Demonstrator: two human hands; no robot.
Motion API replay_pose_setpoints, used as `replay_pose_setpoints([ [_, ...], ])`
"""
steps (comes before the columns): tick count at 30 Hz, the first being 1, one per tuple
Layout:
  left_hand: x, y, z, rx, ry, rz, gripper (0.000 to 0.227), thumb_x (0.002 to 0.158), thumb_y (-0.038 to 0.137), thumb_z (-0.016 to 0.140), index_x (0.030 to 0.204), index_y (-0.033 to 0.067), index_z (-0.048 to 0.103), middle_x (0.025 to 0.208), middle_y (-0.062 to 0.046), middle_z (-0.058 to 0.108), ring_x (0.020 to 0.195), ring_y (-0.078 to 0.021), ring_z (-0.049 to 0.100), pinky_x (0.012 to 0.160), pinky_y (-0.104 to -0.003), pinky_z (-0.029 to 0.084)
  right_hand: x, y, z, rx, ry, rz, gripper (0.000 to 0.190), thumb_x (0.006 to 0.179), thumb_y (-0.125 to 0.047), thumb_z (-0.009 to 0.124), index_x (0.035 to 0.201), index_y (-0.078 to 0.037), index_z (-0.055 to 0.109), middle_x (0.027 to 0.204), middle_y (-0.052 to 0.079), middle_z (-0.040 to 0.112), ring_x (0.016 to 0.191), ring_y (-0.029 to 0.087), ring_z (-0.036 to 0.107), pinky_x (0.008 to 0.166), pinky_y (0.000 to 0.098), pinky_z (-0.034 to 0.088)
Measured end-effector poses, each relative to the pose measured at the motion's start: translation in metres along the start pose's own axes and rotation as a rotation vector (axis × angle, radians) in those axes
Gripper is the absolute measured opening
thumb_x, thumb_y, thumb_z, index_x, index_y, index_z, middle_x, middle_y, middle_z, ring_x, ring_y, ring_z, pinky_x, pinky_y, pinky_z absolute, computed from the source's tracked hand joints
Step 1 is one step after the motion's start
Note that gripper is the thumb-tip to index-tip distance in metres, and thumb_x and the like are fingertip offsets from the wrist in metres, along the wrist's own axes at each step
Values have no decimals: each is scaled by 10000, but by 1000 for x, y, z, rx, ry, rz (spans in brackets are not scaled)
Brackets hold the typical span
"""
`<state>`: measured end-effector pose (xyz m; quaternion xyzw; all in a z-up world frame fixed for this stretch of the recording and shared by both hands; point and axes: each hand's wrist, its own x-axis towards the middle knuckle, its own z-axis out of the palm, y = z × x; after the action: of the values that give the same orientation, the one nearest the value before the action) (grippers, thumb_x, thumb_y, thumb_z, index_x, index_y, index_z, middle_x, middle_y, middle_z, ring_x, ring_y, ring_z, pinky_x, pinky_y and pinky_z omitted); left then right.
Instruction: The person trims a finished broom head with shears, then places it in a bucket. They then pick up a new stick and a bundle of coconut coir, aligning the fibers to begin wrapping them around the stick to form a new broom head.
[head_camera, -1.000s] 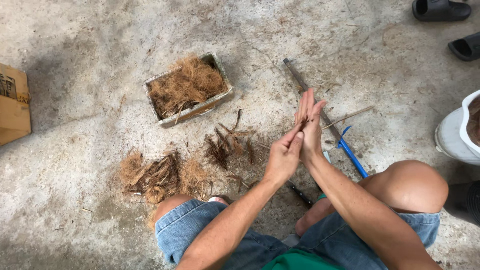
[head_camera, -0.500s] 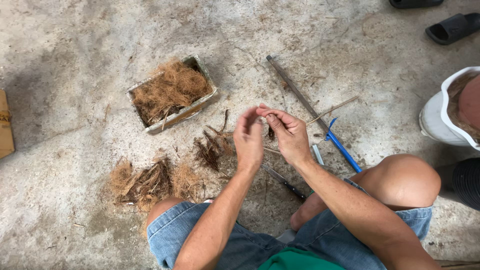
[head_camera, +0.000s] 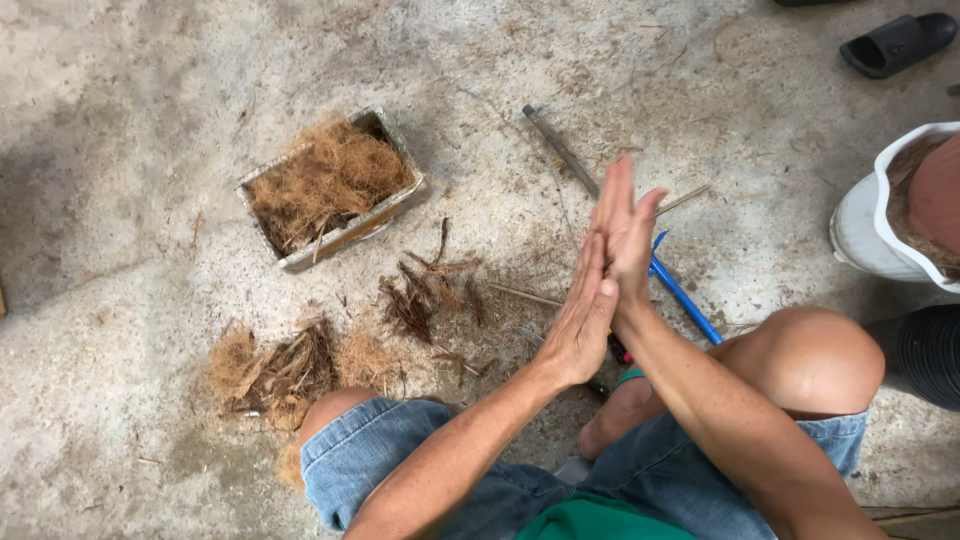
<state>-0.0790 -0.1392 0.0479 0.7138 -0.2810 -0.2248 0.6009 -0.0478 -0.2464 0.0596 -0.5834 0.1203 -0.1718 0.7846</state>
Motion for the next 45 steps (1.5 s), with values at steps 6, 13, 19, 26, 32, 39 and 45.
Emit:
replay_pose_setpoints([
  [6,9,-18,1,-445,184,-39,487,1070,164,545,1523,-4,491,1474,-171,622,1349,-253,592,1137,-349,468,18,8,-15,139,-6,-93,1093,940,-841,238,1684,-60,59,1775,218,33,1654,291,-17,1314,462,-24],
  [13,30,-28,-45,-499,517,-34,229,1085,111,581,1240,-20,688,1135,-92,774,1052,-146,711,969,-302,580,1,19,-11,22,-114,41,847,1038,-628,373,1603,-2,289,1664,233,328,1568,289,288,1294,443,224],
  [19,36,-11,-66,-631,565,8,308,1072,160,573,1330,0,620,1270,-116,730,1168,-170,680,946,-300,582,-20,34,-7,-155,-264,112,476,1009,-89,652,1463,3,540,1349,184,665,1194,210,626,1022,358,506],
  [26,45,-3,-84,-464,590,-87,729,1038,528,281,1637,131,160,1686,-173,216,1549,-308,270,1252,-478,246,-45,30,6,-308,-284,165,409,1017,-161,575,1398,-20,617,1406,168,665,1292,229,629,1118,364,511],
  [32,33,5,-51,-383,371,-192,894,953,686,128,1640,147,-66,1712,-150,-103,1578,-355,-17,1230,-576,108,-77,47,16,183,-380,207,801,1067,-632,199,1652,-113,27,1765,58,22,1643,232,1,1324,439,42],
  [39,6,11,3,-36,57,-71,935,985,750,-7,1635,83,-88,1742,-195,-111,1616,-384,-66,1304,-515,79,-10,31,-8,7,105,215,927,934,-779,133,1641,-196,-4,1752,-11,35,1625,237,15,1286,486,77],
  [45,24,23,-28,-359,70,-177,1003,907,805,-12,1654,138,-64,1733,-145,-46,1583,-343,4,1273,-477,87,-33,25,22,9,-62,224,1020,909,-823,121,1644,-119,46,1747,86,-11,1616,253,16,1290,466,61],
])
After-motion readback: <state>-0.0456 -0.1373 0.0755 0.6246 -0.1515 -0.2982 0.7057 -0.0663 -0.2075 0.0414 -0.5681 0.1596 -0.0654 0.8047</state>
